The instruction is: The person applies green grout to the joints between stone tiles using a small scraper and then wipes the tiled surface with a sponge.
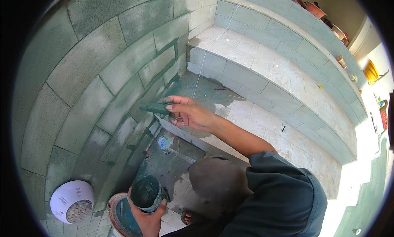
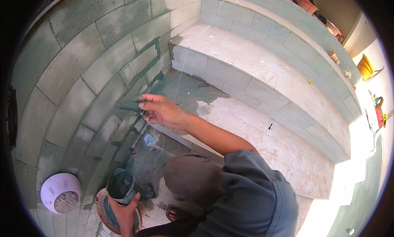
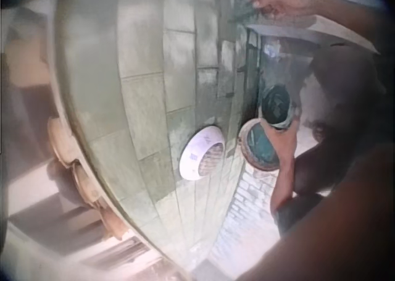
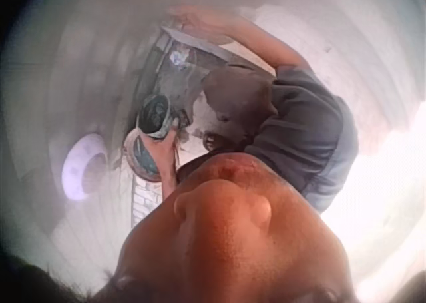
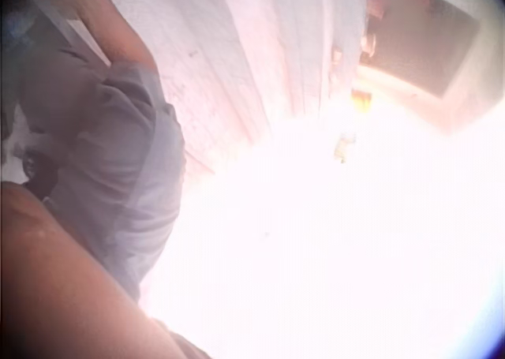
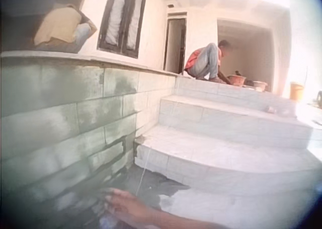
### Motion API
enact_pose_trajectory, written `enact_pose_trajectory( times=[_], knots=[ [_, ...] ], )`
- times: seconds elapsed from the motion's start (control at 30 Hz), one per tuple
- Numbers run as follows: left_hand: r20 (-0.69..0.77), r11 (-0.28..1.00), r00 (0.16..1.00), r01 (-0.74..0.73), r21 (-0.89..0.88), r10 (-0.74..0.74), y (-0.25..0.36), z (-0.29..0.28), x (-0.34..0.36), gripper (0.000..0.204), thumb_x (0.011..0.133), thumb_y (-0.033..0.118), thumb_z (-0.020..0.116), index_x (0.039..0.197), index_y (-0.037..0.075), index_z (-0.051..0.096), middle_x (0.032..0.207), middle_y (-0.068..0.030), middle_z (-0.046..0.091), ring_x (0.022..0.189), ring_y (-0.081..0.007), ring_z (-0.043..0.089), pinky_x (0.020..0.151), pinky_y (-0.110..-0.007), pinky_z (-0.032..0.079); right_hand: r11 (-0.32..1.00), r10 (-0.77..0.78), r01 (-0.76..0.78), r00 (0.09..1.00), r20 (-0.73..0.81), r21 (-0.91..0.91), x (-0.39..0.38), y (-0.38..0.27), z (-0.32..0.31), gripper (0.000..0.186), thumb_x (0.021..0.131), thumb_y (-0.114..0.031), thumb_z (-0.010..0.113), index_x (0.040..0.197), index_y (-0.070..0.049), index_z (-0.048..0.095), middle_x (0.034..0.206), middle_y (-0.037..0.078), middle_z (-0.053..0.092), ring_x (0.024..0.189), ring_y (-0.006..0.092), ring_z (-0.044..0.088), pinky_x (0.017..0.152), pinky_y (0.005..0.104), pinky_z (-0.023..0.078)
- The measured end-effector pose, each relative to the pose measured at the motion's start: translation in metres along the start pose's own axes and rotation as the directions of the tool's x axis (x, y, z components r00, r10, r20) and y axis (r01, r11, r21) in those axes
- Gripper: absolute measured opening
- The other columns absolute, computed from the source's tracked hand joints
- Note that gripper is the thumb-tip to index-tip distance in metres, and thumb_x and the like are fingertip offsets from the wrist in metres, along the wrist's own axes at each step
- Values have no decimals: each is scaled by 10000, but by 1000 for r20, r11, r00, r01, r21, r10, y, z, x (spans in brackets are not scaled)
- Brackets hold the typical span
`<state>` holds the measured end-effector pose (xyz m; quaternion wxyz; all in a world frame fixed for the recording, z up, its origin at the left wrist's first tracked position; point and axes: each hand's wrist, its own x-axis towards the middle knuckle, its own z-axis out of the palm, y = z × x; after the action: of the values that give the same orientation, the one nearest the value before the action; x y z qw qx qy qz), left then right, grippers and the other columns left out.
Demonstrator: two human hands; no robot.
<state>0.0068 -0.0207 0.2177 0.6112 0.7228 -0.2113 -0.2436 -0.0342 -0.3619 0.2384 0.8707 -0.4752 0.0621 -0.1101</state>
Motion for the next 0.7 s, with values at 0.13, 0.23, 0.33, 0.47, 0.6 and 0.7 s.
enact_pose_trajectory(
  times=[0.13, 0.23, 0.33, 0.47, 0.6, 0.7],
  knots=[
    [18, 1000, 1000, 6, 19, -6, 8, 5, 2, 906, 664, -65, 804, 1419, -34, 306, 1248, -144, 518, 1141, -216, 570, 989, -340, 469, 973, -228, 223, 932, -281, -52, 18, -8, -45, 169, 987, -157, 584, 1148, -105, 586, 934, -22, 612, 764, 86, 590, 624, 229, 430],
    [1, 1000, 1000, -10, 27, 10, 8, 3, 3, 882, 670, -52, 809, 1404, -31, 321, 1224, -133, 531, 1115, -209, 581, 974, -333, 474, 940, -339, 310, 815, -470, -141, 50, 0, -94, 184, 990, -146, 570, 1159, -72, 572, 951, 2, 625, 809, 109, 615, 626, 241, 450],
    [-22, 1000, 1000, 5, 5, -5, 10, -1, 7, 884, 669, -52, 810, 1404, -29, 321, 1230, -133, 529, 1123, -208, 575, 978, -333, 471, 912, -408, 331, 681, -608, -241, 91, 10, -140, 211, 992, -125, 559, 1183, -35, 555, 961, 37, 630, 804, 127, 633, 627, 252, 488],
    [9, 997, 999, -45, 67, 45, 1, 0, 20, 886, 665, -45, 814, 1407, -23, 330, 1243, -131, 529, 1134, -215, 568, 990, -348, 464, 863, -505, 343, 557, -659, -371, 123, 0, -193, 276, 991, -99, 551, 1233, 31, 522, 954, 80, 627, 765, 141, 643, 629, 267, 544],
    [-31, 996, 999, 16, 89, -13, -3, 15, 27, 862, 677, -28, 811, 1411, -20, 359, 1263, -132, 534, 1130, -220, 566, 1004, -356, 445, 847, -525, 361, 455, -719, -390, 126, 2, -205, 320, 995, -92, 540, 1278, 52, 497, 952, 100, 629, 746, 142, 643, 621, 270, 572],
    [48, 996, 995, 82, 44, -85, -49, -2, 25, 773, 709, -11, 804, 1383, -1, 426, 1290, -108, 557, 1155, -221, 558, 1024, -340, 416, 877, -476, 369, 577, -663, -309, 114, 29, -185, 307, 987, -86, 524, 1281, 3, 519, 988, 93, 632, 726, 141, 639, 605, 286, 564]
  ],
)
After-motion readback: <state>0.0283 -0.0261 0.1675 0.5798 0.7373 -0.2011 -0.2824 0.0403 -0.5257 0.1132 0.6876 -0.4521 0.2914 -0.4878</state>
